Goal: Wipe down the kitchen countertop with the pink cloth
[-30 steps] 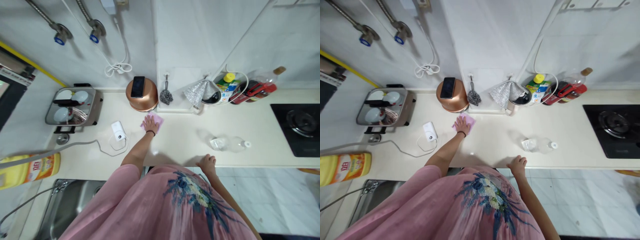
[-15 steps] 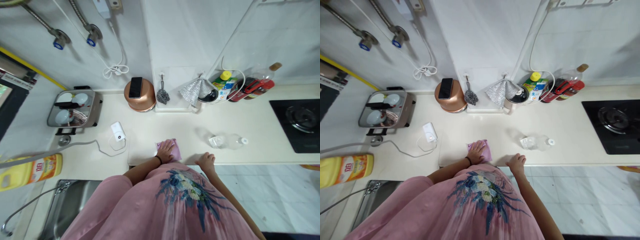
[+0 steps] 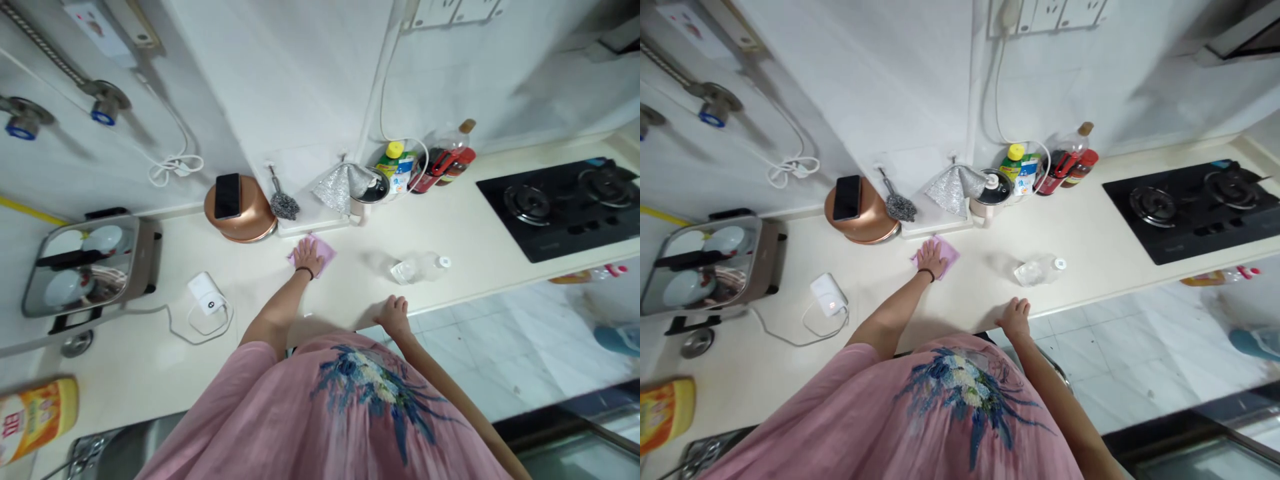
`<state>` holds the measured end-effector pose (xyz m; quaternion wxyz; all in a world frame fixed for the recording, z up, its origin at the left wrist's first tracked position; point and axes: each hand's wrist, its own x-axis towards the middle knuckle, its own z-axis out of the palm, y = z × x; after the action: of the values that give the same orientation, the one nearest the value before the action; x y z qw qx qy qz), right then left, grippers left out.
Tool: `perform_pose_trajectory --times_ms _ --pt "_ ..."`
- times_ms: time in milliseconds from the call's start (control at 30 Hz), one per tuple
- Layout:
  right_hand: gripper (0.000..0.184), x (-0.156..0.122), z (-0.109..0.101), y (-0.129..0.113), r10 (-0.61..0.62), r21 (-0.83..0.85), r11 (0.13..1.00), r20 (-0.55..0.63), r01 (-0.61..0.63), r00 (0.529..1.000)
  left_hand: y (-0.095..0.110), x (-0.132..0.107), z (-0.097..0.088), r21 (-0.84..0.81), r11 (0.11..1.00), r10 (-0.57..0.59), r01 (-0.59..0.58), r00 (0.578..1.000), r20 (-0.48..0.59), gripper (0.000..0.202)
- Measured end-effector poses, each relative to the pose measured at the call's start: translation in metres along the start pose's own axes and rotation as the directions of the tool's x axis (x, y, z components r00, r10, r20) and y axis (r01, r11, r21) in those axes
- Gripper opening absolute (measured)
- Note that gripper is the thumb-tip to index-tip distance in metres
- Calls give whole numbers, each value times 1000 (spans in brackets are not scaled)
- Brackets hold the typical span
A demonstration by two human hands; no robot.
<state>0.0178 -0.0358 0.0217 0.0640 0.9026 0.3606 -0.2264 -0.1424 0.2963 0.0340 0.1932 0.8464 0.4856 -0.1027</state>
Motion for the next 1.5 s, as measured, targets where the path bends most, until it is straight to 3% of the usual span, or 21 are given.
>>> perform_pose_trajectory --times_ms 133,267,333,400,467,533,633,767,833,967,1067,1133,1233,1300,1400,1467,1500 --pt "110 -1 -5 -2 22 8 1000 22 -22 1000 24 8 4 0 1000 -25 25 1000 -10 79" --pt "109 -2 -10 -3 35 32 999 46 -36 998 53 -41 47 54 974 219 -219 976 13 81" --pt "109 -3 -11 -3 23 46 999 37 -24 999 63 -76 75 81 912 401 -402 916 28 82" --pt "108 -4 -11 -3 10 57 998 16 -11 1000 66 -109 98 92 813 573 -575 818 41 82" --pt "107 -5 -11 -2 -1 63 998 1 0 1000 64 -131 113 95 726 680 -681 731 46 79" --pt "108 -5 -11 -3 -9 65 998 -3 9 1000 61 -139 117 97 685 722 -722 691 42 76" --pt "107 -5 -10 -1 -25 78 997 -17 26 1000 59 -127 107 99 723 684 -684 728 39 73" --pt "97 -3 -5 14 -45 147 988 -69 55 997 64 -79 75 76 874 480 -480 877 23 75" --pt "94 -3 -1 27 -42 192 979 -115 63 992 68 -49 56 46 927 373 -373 928 9 75" --pt "91 -9 6 51 -28 213 976 -98 49 995 78 1 24 7 968 250 -250 968 -24 66" --pt "94 -13 8 56 -49 198 979 -33 55 998 98 14 20 7 967 256 -256 966 -33 61" --pt "97 -14 6 54 -47 190 981 -8 47 999 116 5 28 7 963 271 -271 962 -25 64" --pt "100 -12 2 50 -43 166 985 31 37 999 142 -32 57 20 935 353 -353 935 5 71" --pt "102 -11 0 49 -49 131 990 52 42 997 150 -64 80 40 876 481 -481 876 26 74" --pt "102 -9 -2 48 -66 68 996 55 62 996 142 -105 106 54 759 647 -648 761 40 76" --pt "100 -9 -3 47 -76 40 996 36 74 996 125 -119 111 52 732 678 -679 734 39 75" --pt "99 -9 -3 47 -78 33 996 24 77 997 113 -121 109 49 743 666 -667 745 36 74"
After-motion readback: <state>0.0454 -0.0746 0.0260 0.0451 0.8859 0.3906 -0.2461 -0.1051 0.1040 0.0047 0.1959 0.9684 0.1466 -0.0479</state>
